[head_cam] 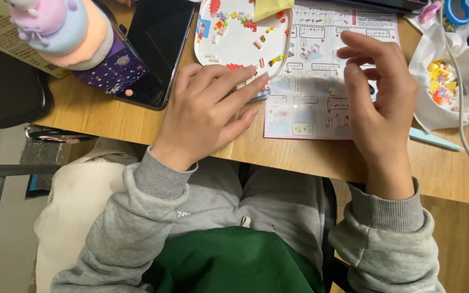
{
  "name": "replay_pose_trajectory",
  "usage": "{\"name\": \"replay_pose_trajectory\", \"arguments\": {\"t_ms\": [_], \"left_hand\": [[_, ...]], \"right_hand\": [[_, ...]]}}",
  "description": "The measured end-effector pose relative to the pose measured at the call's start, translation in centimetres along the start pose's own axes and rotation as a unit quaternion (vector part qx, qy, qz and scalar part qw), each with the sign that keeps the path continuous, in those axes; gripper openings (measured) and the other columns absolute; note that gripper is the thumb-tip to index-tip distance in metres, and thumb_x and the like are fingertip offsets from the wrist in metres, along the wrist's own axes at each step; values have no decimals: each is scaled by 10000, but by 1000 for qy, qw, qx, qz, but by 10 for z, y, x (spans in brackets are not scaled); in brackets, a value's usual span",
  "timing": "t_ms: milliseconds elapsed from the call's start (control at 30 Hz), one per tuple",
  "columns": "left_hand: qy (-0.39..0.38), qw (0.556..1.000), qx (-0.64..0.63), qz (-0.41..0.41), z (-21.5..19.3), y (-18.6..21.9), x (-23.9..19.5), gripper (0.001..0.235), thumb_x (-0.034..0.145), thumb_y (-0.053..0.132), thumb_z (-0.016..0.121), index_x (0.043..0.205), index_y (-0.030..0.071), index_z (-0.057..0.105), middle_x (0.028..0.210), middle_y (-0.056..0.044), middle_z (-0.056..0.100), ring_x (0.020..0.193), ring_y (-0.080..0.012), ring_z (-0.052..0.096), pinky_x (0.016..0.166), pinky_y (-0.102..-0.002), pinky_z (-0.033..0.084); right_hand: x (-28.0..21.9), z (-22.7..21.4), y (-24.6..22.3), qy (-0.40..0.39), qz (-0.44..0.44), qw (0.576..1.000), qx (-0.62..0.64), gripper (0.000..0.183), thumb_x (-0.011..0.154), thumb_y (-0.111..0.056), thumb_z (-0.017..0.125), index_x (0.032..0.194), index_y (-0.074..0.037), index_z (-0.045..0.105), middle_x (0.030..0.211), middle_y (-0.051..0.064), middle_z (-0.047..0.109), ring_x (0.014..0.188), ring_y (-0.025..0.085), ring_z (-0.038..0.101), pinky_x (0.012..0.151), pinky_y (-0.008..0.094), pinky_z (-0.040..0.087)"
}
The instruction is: The person assembles a small multi-colored block structure by hand, following a printed instruction sheet. They then use tweezers to pick up and sort small yellow and white pieces from a paper bag onto a tray.
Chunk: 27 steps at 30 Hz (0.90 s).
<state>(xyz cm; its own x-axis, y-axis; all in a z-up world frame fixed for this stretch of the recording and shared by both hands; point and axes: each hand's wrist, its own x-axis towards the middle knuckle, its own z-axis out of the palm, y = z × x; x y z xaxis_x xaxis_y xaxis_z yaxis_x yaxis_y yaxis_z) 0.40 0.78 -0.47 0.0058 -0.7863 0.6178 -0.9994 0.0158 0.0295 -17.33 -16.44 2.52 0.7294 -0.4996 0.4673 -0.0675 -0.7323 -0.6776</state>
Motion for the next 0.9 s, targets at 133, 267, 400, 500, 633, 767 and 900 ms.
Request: {"name": "replay_pose_trajectory", "arguments": {"t_ms": [133, 267, 400, 500, 633, 767, 900], "left_hand": [[5, 1000, 17, 6, -1, 0, 2, 241, 952, 209, 696, 1190, 170, 708, 1179, -6, 685, 980, -222, 602, 870, -366, 400], [-1, 1000, 25, 6, -5, 1, 5, 225, 920, 184, 691, 1143, 184, 714, 1149, -15, 676, 955, -223, 592, 846, -373, 391], [-3, 1000, -13, 2, -2, -4, 4, 221, 942, 193, 683, 1161, 183, 710, 1153, -12, 670, 969, -237, 581, 863, -391, 384], [3, 993, -107, -40, 2, -4, 4, 195, 965, 158, 696, 1159, 170, 711, 1118, -9, 678, 966, -234, 584, 883, -389, 377], [-30, 983, -161, -82, 3, -4, 8, 223, 977, 185, 668, 1198, 151, 672, 1111, -12, 696, 1004, -216, 603, 869, -379, 381], [-43, 971, -204, -115, 6, -6, 7, 279, 956, 213, 686, 1216, 121, 647, 1105, -37, 687, 1032, -214, 602, 866, -365, 385], [-46, 970, -211, -114, 5, -5, 8, 293, 949, 211, 679, 1221, 107, 640, 1130, -45, 678, 1042, -216, 594, 888, -371, 391]], "right_hand": [[1, 1, 0, -17, -2, 1000, -4, 299, 1027, 94, 446, 1288, 48, 585, 1157, 186, 609, 1114, 274, 593, 881, 345, 458], [0, -2, 9, -10, -25, 999, -26, 262, 1046, 127, 495, 1248, 57, 646, 1144, 181, 646, 1116, 287, 570, 884, 353, 460], [-2, -17, 8, -12, -2, 998, -61, 233, 1041, 130, 548, 1217, 70, 690, 1119, 190, 623, 1035, 265, 573, 828, 335, 471], [-4, -30, 9, -113, 34, 974, -192, 177, 1015, -63, 704, 1176, 2, 741, 1033, 150, 631, 951, 309, 522, 781, 401, 405], [-4, -35, 13, -160, 23, 963, -215, 154, 977, -74, 699, 1114, -20, 743, 1010, 137, 642, 952, 310, 562, 840, 430, 421], [0, -36, 10, -167, 57, 962, -210, 166, 962, -108, 711, 1106, -34, 745, 1017, 132, 655, 982, 298, 576, 802, 418, 436], [-2, -34, 17, -174, 46, 960, -215, 158, 950, -108, 717, 1092, -47, 750, 997, 119, 671, 939, 299, 579, 800, 420, 433]]}}
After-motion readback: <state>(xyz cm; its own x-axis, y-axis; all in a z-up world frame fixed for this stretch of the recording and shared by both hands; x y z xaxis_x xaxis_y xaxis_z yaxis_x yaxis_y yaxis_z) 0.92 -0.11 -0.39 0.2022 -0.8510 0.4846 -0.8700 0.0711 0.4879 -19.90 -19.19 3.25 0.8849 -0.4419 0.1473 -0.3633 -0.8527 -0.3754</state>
